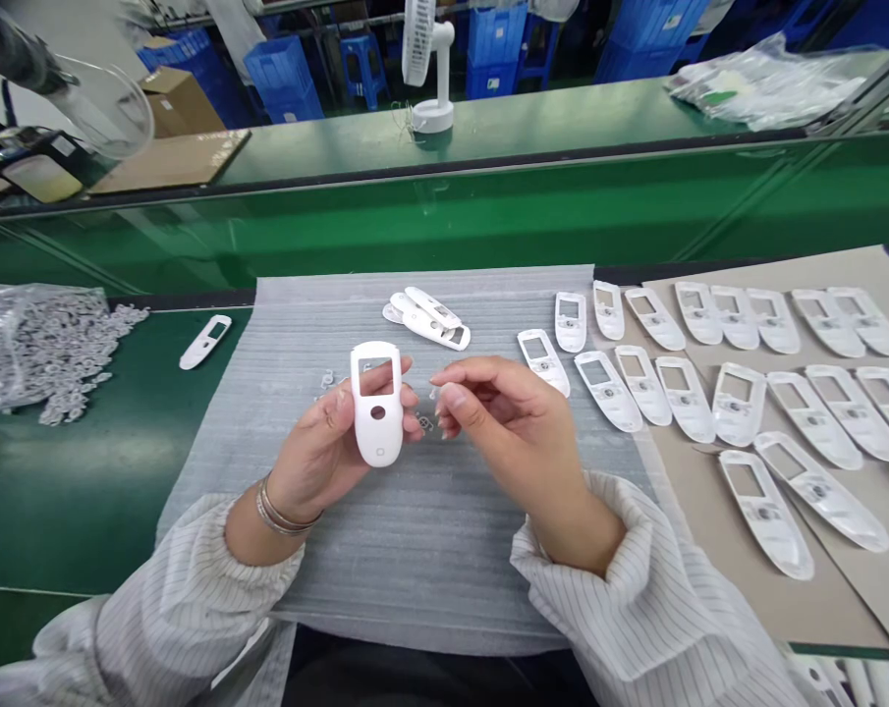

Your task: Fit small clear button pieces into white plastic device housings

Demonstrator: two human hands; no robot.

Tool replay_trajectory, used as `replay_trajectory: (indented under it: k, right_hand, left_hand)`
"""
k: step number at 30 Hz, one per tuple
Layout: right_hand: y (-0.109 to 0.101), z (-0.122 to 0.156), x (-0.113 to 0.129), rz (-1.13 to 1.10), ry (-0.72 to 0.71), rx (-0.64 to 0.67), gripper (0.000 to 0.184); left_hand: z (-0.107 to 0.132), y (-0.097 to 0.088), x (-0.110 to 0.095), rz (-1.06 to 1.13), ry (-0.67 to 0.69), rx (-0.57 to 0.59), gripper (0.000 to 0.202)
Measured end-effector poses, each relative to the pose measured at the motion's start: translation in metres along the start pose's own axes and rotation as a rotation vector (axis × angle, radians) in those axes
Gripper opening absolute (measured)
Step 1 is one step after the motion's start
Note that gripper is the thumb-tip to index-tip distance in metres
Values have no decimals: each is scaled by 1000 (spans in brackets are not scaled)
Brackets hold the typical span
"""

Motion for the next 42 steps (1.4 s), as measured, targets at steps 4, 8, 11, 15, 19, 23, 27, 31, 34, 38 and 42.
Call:
replay_trajectory:
  k: [4, 8, 11, 15, 19, 23, 27, 31, 34, 38, 42]
  right_hand:
    - [0, 1, 2, 50, 16, -8, 12]
    - [2, -1, 4, 29, 35, 7, 20]
    - [3, -2, 4, 13, 17, 5, 22]
    - [2, -1, 4, 60, 32, -34, 23]
    - [3, 4, 5, 161, -9, -81, 25]
    - [4, 5, 8, 250, -100, -82, 22]
    - [4, 2, 8, 237, -195, -35, 26]
    - [4, 0, 5, 171, -217, 27, 31]
    - [4, 0, 4, 147, -222, 45, 32]
    - [4, -1, 5, 117, -225, 67, 33]
    - [3, 0, 7, 102, -226, 74, 29]
  left_hand:
    - [-1, 0, 0, -15, -4, -8, 46]
    - [-2, -1, 1, -24, 16, 13, 45]
    - [-2, -1, 3, -40, 18, 22, 44]
    - [-1, -2, 3, -60, 16, 9, 43]
    - [0, -2, 3, -71, 2, -2, 45]
    - [0, -3, 2, -68, -22, -9, 46]
    - [-1, -3, 2, -65, -21, -11, 44]
    - [-1, -3, 2, -66, -30, -8, 45]
    - [-1, -4, 2, -71, -32, -15, 45]
    - [-2, -4, 2, -71, -38, -18, 44]
    - [-2, -3, 2, -71, -33, -22, 42]
Point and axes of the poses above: each hand's wrist, its own z-axis away from the middle knuckle, its own y-axis out of the palm, x = y × z, the point moved 1 cm from there along -z, towards the middle knuckle
